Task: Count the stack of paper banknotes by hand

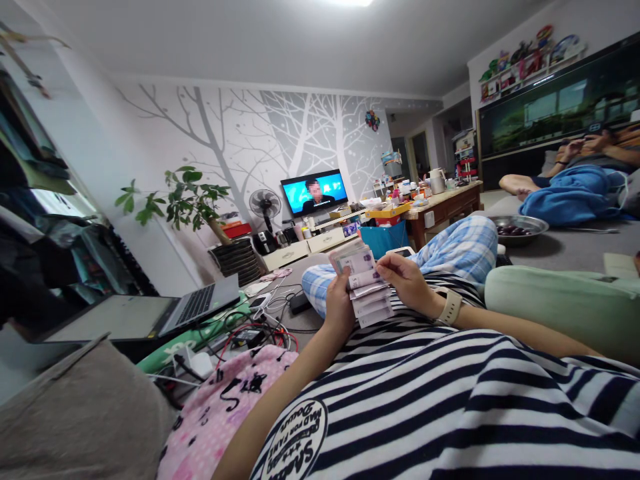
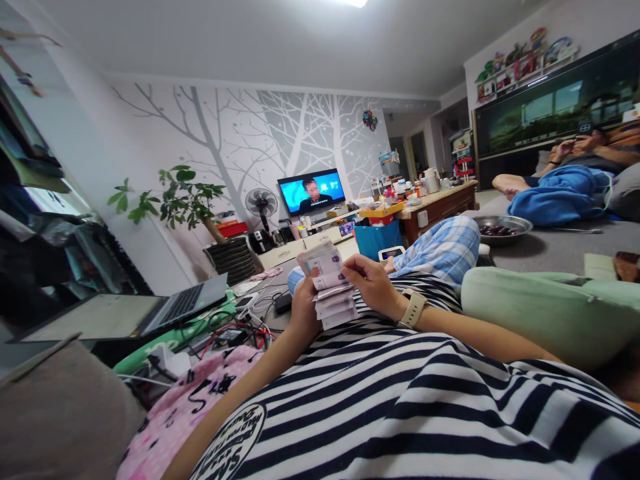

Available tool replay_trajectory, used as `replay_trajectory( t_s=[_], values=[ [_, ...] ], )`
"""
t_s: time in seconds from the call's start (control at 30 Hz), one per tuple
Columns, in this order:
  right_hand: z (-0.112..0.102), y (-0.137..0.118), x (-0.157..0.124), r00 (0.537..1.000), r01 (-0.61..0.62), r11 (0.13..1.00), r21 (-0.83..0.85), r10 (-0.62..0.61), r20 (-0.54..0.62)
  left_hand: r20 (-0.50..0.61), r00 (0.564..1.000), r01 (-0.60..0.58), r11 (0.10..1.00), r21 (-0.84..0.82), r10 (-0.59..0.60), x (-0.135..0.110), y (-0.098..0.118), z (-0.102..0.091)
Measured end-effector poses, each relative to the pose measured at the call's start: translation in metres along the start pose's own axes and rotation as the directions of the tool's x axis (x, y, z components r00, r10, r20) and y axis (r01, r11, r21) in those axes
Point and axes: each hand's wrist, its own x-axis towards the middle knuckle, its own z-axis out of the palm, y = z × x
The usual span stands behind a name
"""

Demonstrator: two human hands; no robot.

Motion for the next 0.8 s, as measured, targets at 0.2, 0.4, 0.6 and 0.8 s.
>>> replay_trajectory(
  t_s=[0.2, 0.4, 0.6, 0.8],
  values=[
    [-0.0011, -0.0016, -0.0001, 1.0, 0.011, 0.999, -0.036, -0.011, 0.002, 0.011, 1.0, 0.025, 0.999, -0.028, -0.024, -0.0017, 0.0014, 0.0012],
    [-0.0016, -0.0015, -0.0001, 1.0, 0.026, 0.999, -0.047, -0.026, 0.01, 0.027, 0.999, 0.025, 0.999, -0.023, -0.025, 0.0018, -0.0033, -0.0035],
    [-0.0018, 0.0012, -0.0001, 1.0, 0.026, 0.999, -0.047, -0.025, 0.013, 0.023, 0.998, 0.059, 0.995, -0.075, -0.057, 0.0001, -0.0022, -0.0008],
    [-0.0017, 0.0017, 0.0, 0.999, 0.029, 0.998, -0.052, -0.028, 0.019, 0.006, 0.997, 0.074, 0.994, -0.082, -0.074, 0.0, -0.0011, 0.0008]
  ],
)
